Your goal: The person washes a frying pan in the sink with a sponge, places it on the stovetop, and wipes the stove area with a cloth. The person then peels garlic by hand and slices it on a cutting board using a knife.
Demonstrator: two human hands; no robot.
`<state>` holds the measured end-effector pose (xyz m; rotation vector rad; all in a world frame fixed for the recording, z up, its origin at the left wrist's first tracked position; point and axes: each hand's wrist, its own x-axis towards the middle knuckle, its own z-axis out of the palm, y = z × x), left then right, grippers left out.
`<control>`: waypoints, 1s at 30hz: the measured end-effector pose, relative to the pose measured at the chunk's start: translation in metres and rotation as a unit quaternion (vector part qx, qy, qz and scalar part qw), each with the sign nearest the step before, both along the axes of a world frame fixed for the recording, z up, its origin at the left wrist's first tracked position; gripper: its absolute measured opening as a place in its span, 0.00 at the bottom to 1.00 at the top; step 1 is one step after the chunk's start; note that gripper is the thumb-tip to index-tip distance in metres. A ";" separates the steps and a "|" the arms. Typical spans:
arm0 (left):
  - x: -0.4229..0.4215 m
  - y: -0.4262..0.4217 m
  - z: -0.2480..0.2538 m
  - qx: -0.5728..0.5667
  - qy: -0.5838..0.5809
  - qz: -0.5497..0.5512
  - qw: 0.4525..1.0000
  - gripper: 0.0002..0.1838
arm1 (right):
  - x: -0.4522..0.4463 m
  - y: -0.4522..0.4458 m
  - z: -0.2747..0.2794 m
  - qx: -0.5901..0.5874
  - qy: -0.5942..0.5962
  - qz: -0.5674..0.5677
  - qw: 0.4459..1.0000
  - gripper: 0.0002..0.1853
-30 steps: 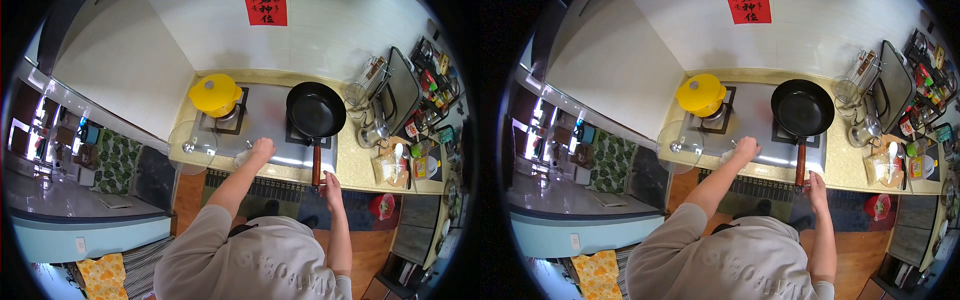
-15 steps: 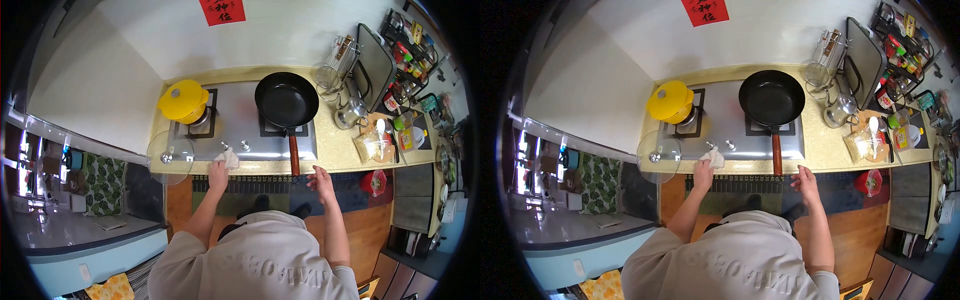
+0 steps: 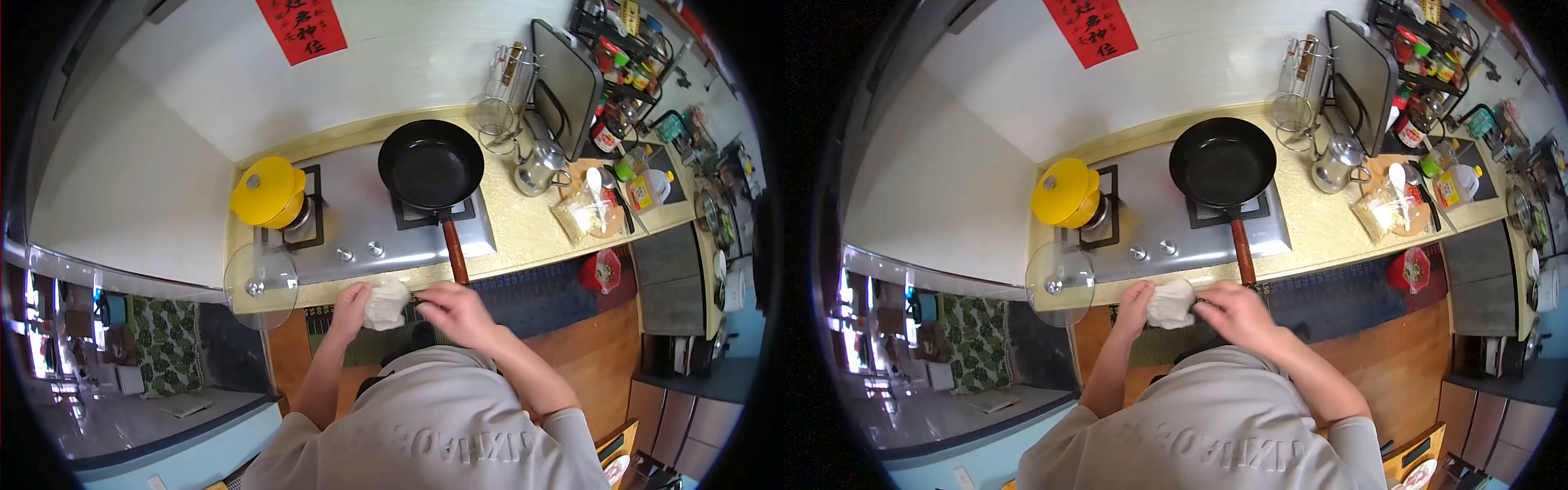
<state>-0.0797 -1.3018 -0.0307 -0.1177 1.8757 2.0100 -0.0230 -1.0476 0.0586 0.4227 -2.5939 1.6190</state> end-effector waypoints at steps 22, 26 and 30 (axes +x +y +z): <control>0.009 -0.018 0.005 -0.087 0.155 -0.145 0.973 0.12 | -0.023 -0.038 -0.035 0.113 -0.007 -0.058 0.992 0.11; 0.018 -0.012 -0.012 -0.029 -0.028 -0.044 0.998 0.09 | -0.024 -0.040 -0.035 0.268 0.032 -0.044 0.962 0.09; 0.023 0.015 -0.013 0.039 -0.089 0.060 0.993 0.08 | -0.023 -0.049 -0.024 0.263 0.157 -0.024 0.952 0.09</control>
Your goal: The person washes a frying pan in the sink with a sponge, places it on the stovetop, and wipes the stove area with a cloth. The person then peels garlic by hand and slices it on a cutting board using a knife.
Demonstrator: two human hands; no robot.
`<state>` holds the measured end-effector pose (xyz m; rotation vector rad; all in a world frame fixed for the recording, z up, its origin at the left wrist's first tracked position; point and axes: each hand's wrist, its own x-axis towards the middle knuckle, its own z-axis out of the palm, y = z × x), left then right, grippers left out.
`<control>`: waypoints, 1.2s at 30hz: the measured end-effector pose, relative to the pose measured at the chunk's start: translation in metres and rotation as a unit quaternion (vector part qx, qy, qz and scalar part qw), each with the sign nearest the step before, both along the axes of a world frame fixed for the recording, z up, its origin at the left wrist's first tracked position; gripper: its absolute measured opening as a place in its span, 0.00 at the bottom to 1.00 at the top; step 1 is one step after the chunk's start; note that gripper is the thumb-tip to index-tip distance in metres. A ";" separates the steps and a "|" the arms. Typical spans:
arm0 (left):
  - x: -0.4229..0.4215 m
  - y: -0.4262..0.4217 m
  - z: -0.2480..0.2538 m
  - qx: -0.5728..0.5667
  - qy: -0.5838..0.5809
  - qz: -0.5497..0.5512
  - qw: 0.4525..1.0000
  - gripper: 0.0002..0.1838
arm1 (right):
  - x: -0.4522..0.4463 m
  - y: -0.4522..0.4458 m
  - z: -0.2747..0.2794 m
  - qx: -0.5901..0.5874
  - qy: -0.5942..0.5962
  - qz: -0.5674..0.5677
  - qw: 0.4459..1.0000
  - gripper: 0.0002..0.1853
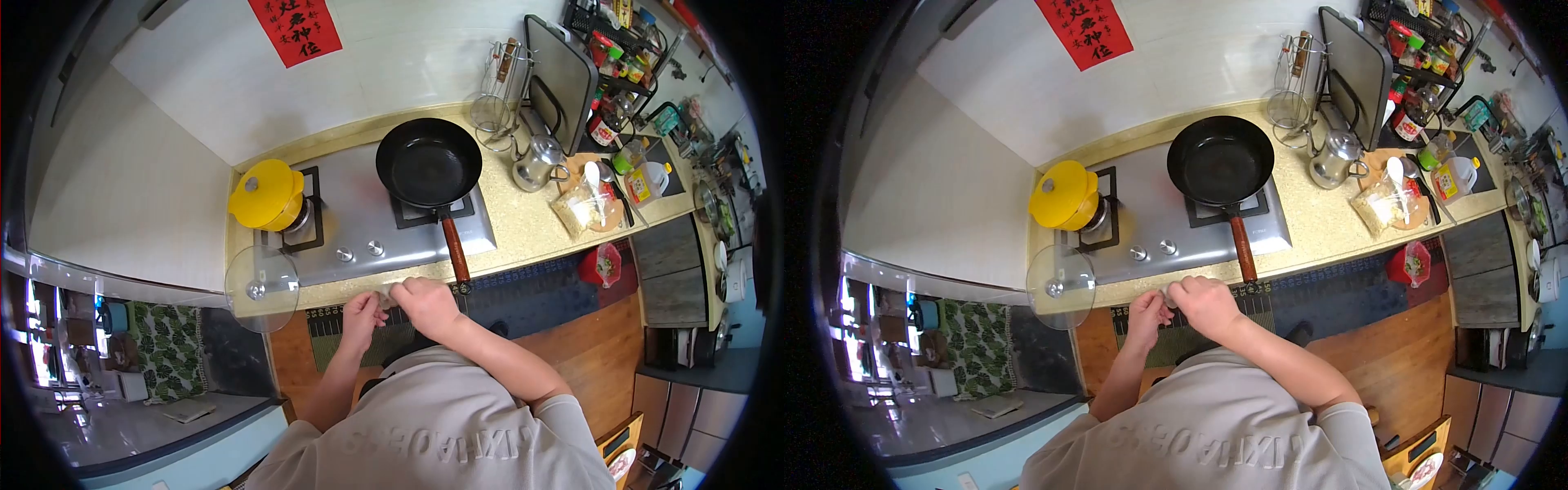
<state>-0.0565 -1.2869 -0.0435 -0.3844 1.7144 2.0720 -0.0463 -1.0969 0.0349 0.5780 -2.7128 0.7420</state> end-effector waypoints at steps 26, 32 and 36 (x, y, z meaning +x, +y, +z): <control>0.006 0.002 -0.013 0.137 0.114 0.064 0.982 0.12 | 0.004 -0.030 0.021 -0.189 -0.144 0.151 0.960 0.17; 0.004 0.028 0.010 0.306 -0.081 0.237 0.919 0.18 | -0.005 -0.051 -0.002 -0.501 -0.428 0.309 0.685 0.24; 0.007 0.046 0.040 0.307 -0.168 0.300 0.887 0.22 | -0.027 -0.047 -0.016 -0.767 -0.526 0.203 0.306 0.19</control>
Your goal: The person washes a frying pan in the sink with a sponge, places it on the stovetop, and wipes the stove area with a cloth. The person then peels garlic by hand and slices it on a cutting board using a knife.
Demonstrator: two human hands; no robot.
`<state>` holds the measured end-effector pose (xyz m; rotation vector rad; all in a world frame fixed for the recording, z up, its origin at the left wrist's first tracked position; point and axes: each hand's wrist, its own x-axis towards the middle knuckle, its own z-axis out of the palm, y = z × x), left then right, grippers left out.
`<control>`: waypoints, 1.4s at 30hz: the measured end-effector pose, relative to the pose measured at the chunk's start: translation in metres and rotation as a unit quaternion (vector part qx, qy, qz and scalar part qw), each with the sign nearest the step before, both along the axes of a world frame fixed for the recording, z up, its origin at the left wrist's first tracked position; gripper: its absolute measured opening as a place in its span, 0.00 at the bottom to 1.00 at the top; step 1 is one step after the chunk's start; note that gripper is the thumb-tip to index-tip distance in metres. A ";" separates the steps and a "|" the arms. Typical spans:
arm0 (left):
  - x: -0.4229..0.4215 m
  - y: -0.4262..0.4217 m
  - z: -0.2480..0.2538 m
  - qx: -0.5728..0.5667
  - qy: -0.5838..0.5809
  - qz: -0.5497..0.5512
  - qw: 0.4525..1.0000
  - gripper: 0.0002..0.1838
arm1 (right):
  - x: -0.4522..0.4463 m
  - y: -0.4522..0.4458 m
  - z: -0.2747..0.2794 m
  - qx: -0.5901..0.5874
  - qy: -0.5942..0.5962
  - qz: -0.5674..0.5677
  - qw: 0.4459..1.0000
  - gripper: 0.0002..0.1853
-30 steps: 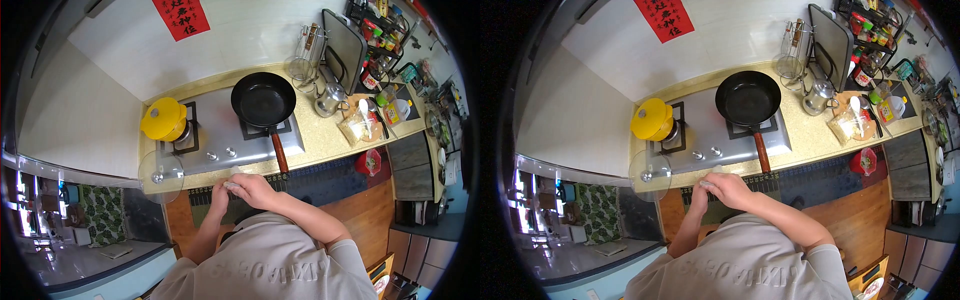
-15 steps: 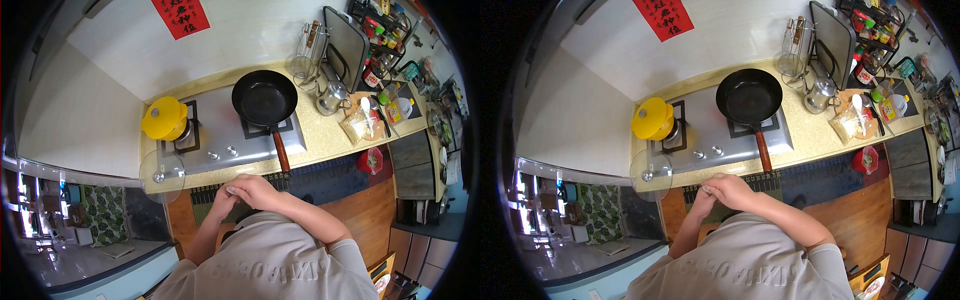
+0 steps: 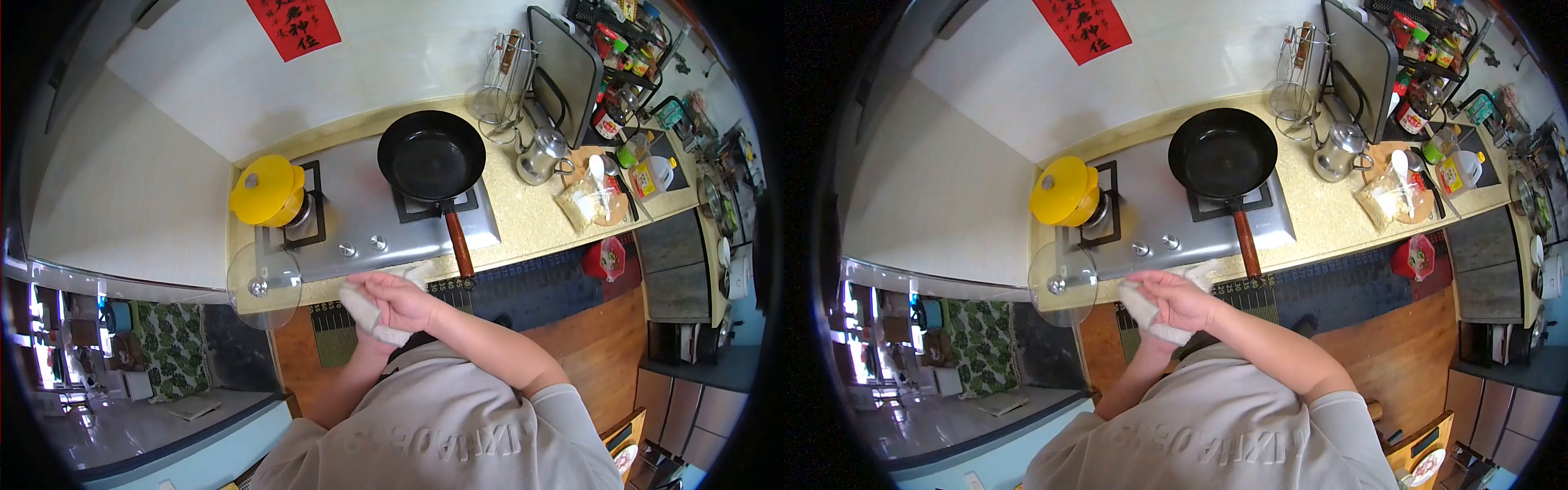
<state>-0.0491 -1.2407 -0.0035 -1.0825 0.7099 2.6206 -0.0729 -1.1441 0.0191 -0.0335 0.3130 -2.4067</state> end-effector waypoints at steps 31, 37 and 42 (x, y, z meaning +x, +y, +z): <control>0.004 0.014 -0.045 -0.071 0.022 -0.118 0.990 0.25 | 0.012 0.017 -0.066 0.770 0.521 0.102 0.353 0.29; -0.032 -0.056 -0.095 -0.276 0.050 -0.017 0.960 0.23 | 0.056 0.059 -0.028 0.641 0.610 0.062 0.462 0.29; -0.098 -0.097 -0.104 -0.555 0.090 -0.034 0.826 0.25 | 0.084 0.118 -0.070 0.594 0.365 0.206 0.687 0.29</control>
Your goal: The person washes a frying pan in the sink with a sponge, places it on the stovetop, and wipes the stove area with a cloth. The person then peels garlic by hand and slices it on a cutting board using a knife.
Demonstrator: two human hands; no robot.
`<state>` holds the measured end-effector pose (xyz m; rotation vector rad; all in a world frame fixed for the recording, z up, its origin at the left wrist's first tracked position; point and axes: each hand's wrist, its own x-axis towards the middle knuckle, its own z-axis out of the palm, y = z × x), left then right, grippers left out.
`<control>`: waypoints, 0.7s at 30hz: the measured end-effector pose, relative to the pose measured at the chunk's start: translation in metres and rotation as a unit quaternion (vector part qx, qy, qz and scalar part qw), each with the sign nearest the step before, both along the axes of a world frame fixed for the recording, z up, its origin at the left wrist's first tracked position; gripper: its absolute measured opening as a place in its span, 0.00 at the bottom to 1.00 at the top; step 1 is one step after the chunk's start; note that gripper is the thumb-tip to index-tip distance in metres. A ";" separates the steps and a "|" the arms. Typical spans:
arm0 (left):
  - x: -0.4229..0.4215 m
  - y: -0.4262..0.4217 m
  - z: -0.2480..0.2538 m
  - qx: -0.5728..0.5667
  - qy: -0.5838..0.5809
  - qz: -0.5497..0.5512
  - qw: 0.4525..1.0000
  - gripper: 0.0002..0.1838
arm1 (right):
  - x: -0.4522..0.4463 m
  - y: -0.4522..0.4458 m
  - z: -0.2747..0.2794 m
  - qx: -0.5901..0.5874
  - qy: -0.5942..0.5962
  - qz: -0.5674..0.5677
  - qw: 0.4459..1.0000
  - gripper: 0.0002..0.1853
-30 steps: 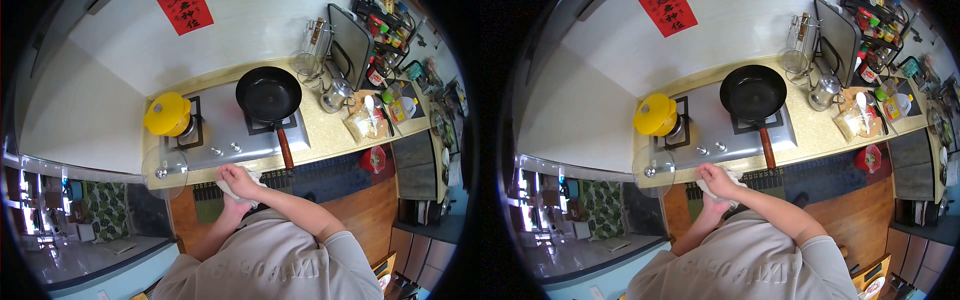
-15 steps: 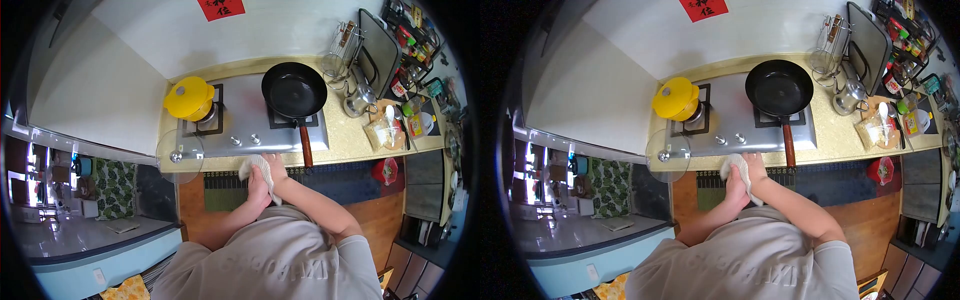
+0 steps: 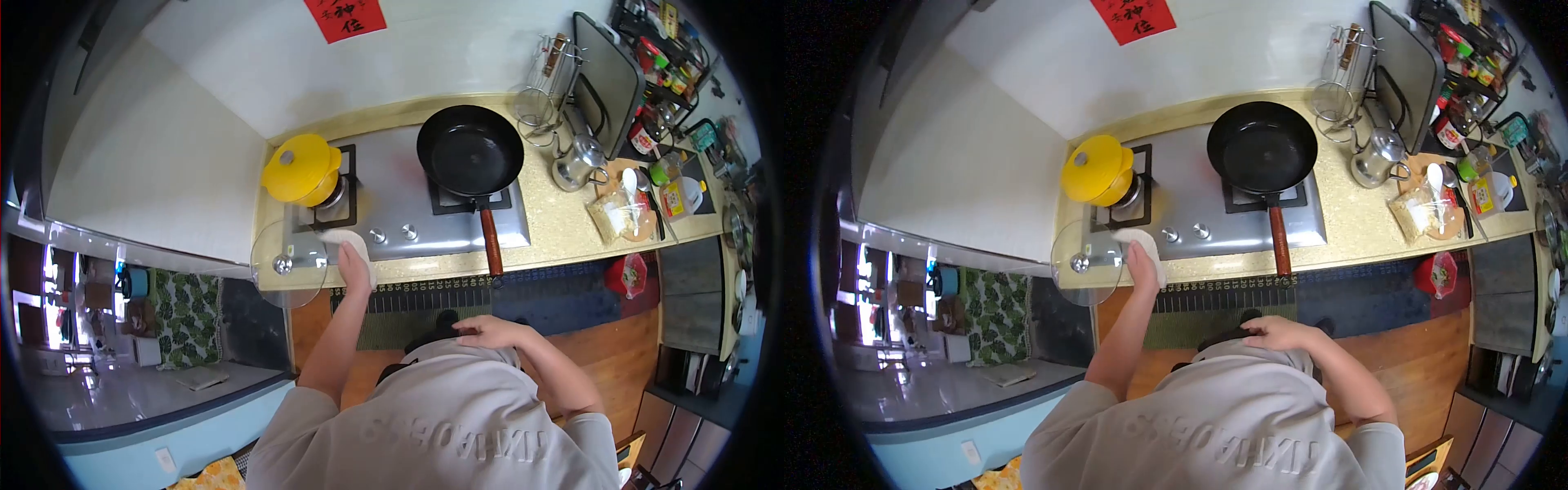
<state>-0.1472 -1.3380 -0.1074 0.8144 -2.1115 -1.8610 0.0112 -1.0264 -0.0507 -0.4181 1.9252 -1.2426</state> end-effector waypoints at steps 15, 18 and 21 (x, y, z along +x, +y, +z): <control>-0.075 0.024 -0.001 -0.462 -0.207 -0.310 0.805 0.25 | 0.120 0.089 -0.111 0.042 -0.076 -0.434 0.897 0.23; -0.074 0.024 0.003 -0.477 -0.181 -0.352 0.785 0.23 | 0.136 0.091 -0.113 0.069 -0.105 -0.466 0.876 0.22; -0.075 0.019 0.000 -0.489 -0.179 -0.410 0.748 0.18 | 0.151 0.087 -0.130 0.032 -0.164 -0.518 0.839 0.20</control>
